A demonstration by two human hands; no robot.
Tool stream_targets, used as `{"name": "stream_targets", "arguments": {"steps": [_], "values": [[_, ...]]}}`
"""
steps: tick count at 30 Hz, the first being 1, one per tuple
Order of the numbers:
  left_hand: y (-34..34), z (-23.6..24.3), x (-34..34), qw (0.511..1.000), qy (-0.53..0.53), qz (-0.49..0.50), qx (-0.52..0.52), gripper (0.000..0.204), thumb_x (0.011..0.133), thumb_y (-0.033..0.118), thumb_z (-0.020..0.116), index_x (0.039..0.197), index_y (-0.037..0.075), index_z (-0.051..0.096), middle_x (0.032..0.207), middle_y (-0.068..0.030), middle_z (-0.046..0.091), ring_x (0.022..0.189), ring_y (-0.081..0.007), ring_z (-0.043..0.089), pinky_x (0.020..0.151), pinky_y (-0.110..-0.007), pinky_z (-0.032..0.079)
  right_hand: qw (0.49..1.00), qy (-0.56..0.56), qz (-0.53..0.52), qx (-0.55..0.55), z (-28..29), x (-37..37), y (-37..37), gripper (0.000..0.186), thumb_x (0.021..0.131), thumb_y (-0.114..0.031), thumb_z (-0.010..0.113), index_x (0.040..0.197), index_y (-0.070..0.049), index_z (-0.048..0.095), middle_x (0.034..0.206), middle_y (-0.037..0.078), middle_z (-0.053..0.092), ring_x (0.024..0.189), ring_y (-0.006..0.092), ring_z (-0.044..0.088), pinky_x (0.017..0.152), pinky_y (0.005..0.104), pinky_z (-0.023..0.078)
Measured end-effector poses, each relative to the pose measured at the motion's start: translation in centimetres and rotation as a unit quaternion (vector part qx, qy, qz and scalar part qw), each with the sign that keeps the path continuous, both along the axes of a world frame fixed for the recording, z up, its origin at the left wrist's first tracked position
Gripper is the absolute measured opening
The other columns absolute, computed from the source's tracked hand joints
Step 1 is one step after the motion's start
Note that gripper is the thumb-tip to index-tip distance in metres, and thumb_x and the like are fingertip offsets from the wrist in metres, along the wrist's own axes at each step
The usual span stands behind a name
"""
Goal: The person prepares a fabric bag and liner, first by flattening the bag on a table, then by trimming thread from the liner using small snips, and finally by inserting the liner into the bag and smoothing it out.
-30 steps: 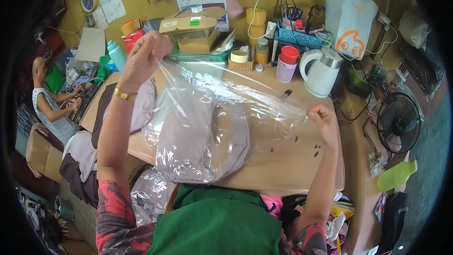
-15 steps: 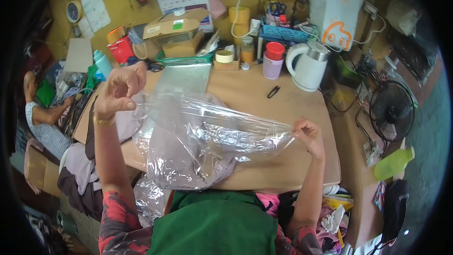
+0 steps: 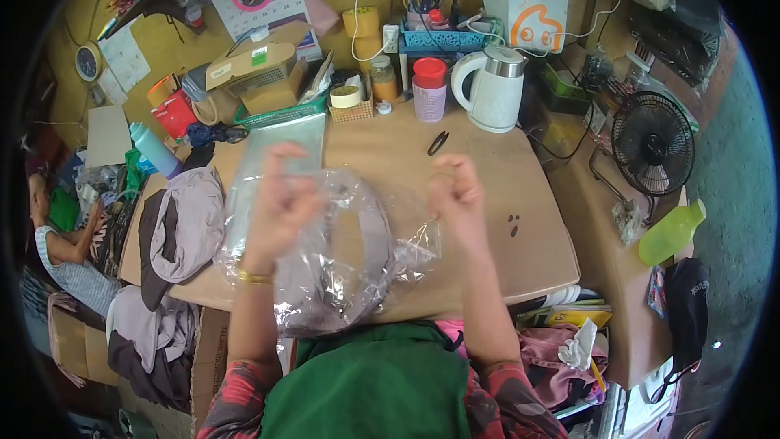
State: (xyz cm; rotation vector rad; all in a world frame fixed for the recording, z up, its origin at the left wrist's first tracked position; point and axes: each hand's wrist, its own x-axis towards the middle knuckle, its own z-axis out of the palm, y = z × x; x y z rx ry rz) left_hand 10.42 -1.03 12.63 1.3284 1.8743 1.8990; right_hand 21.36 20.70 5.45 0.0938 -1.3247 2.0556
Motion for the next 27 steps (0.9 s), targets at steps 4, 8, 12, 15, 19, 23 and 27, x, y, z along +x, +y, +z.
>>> {"name": "stream_targets", "arguments": {"steps": [4, 8, 12, 15, 19, 23, 27], "values": [[3.3, -3.4, 2.3, 0.994, 0.062, 0.010, -0.094, 0.070, 0.076, -0.010, 0.059, 0.136, 0.008, 0.030, 0.067, 0.0048, 0.048, 0.056, -0.0028, 0.044, 0.051, -0.019, 0.034, 0.973, -0.115, -0.037, 0.198, 2.4, 0.0, -5.9, 0.011, 0.084, 0.002, 0.065, 0.093, -0.003, 0.064, 0.066, -0.005, 0.053, 0.057, 0.0004, 0.043, 0.051, 0.0170, 0.035], [4.0, -3.7, 3.3, 0.990, 0.070, 0.026, -0.123, 0.067, 0.076, -0.008, 0.059, 0.134, 0.008, 0.032, 0.076, -0.0027, 0.051, 0.065, -0.0116, 0.053, 0.066, -0.025, 0.042, 0.986, -0.081, -0.017, 0.144, 1.5, -0.7, -6.5, 0.004, 0.084, 0.002, 0.065, 0.087, 0.000, 0.063, 0.075, -0.002, 0.060, 0.062, 0.0007, 0.046, 0.053, 0.0172, 0.037], [2.3, -5.0, 3.1, 0.897, 0.402, 0.162, -0.090, 0.045, 0.072, -0.005, 0.063, 0.113, 0.012, 0.052, 0.086, -0.0068, 0.050, 0.076, -0.0221, 0.056, 0.087, -0.039, 0.038, 0.972, -0.089, -0.136, 0.167, 0.5, -0.9, -3.8, 0.005, 0.088, 0.001, 0.061, 0.083, 0.001, 0.060, 0.072, 0.000, 0.060, 0.063, 0.0035, 0.049, 0.054, 0.0196, 0.039], [0.9, -5.3, 3.1, 0.897, 0.419, 0.054, -0.130, 0.025, 0.069, -0.001, 0.064, 0.088, 0.016, 0.060, 0.083, -0.0045, 0.048, 0.079, -0.0236, 0.053, 0.090, -0.047, 0.031, 0.958, -0.114, -0.126, 0.233, 0.2, -0.8, -2.7, 0.004, 0.087, 0.001, 0.062, 0.088, 0.000, 0.058, 0.070, 0.002, 0.059, 0.061, 0.0062, 0.049, 0.054, 0.0205, 0.039], [1.1, -5.6, 2.8, 0.898, 0.401, 0.091, -0.154, 0.016, 0.064, -0.001, 0.066, 0.069, 0.014, 0.062, 0.082, -0.0056, 0.044, 0.084, -0.0230, 0.053, 0.092, -0.045, 0.032, 0.886, -0.053, -0.299, 0.350, 0.4, -0.9, -4.7, 0.012, 0.086, 0.003, 0.060, 0.096, -0.002, 0.055, 0.067, 0.007, 0.059, 0.056, 0.0154, 0.054, 0.053, 0.0263, 0.043], [1.3, -5.7, 3.3, 0.886, 0.432, 0.098, -0.141, 0.009, 0.067, 0.005, 0.065, 0.069, 0.013, 0.066, 0.082, -0.0055, 0.043, 0.086, -0.0227, 0.051, 0.094, -0.049, 0.031, 0.789, -0.031, -0.282, 0.544, 0.9, -0.5, -6.2, 0.007, 0.091, -0.007, 0.055, 0.096, -0.003, 0.053, 0.069, 0.015, 0.061, 0.063, 0.0264, 0.061, 0.053, 0.0346, 0.047], [0.5, -6.0, 4.0, 0.831, 0.473, 0.140, -0.254, 0.022, 0.068, 0.001, 0.062, 0.085, 0.012, 0.071, 0.090, -0.0044, 0.050, 0.095, -0.0225, 0.052, 0.103, -0.054, 0.025, 0.737, -0.251, -0.140, 0.612, 1.6, -0.8, -5.6, 0.022, 0.095, -0.025, 0.052, 0.097, -0.003, 0.050, 0.074, 0.020, 0.062, 0.073, 0.0332, 0.064, 0.057, 0.0388, 0.047]]}}
